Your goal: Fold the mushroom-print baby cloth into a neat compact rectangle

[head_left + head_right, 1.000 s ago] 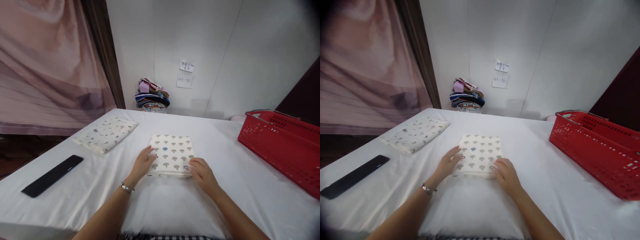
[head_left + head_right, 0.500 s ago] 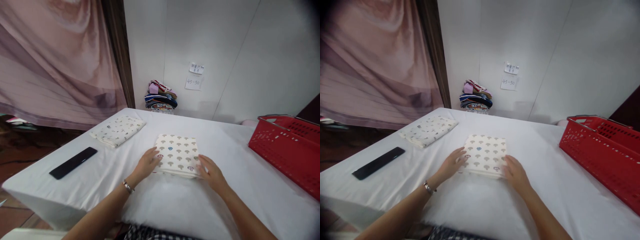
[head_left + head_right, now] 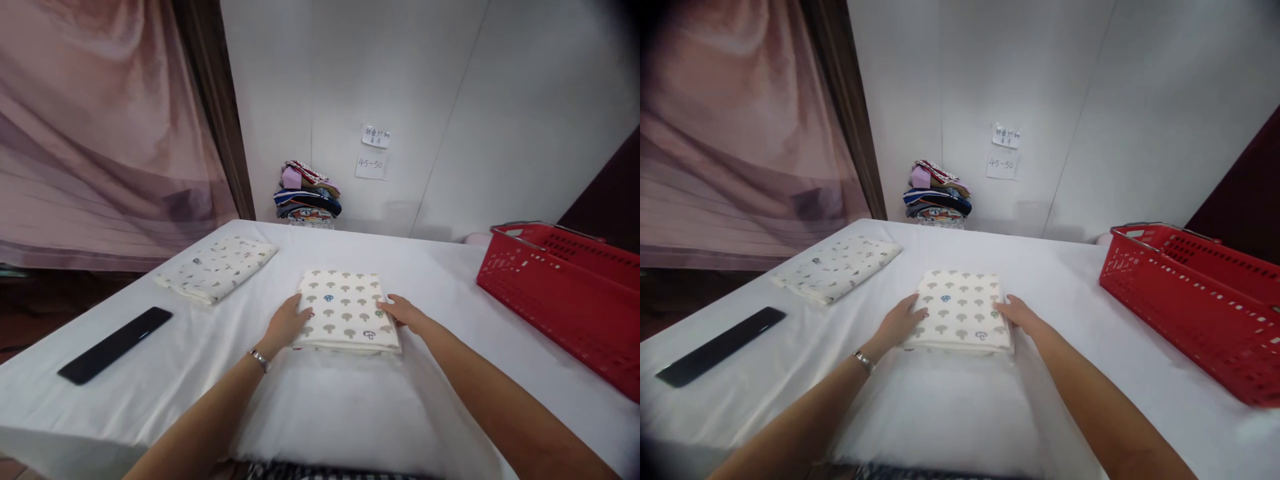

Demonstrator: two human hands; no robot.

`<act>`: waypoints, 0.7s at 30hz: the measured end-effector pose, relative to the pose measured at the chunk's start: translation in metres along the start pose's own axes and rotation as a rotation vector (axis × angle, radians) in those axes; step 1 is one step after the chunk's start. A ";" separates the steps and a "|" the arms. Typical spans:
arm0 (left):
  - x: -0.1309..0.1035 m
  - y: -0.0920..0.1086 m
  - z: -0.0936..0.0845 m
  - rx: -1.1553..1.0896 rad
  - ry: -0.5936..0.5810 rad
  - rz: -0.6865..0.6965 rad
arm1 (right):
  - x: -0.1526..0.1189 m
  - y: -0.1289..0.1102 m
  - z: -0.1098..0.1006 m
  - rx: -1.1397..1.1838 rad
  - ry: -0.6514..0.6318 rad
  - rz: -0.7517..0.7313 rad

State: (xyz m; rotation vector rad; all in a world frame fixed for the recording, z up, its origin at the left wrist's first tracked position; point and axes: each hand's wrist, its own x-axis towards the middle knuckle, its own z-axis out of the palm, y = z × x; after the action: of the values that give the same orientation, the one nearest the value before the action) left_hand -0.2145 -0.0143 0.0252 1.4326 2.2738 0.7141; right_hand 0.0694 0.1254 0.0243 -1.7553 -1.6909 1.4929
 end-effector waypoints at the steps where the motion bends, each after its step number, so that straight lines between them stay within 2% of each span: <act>1: -0.001 0.000 0.000 -0.001 0.000 -0.001 | 0.000 -0.001 0.000 0.039 -0.021 0.011; 12: -0.002 -0.004 0.002 -0.053 0.027 0.021 | 0.011 0.005 -0.004 0.295 -0.075 0.070; 16: -0.002 -0.005 0.001 -0.075 0.025 0.020 | 0.008 0.003 -0.007 0.330 -0.175 0.048; 21: -0.003 -0.004 0.001 -0.098 0.052 0.037 | 0.005 -0.001 -0.011 0.325 -0.243 0.103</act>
State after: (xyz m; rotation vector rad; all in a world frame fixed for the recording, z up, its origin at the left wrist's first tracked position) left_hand -0.2157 -0.0186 0.0224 1.4297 2.2232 0.8715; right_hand 0.0766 0.1347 0.0270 -1.5590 -1.3745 1.9677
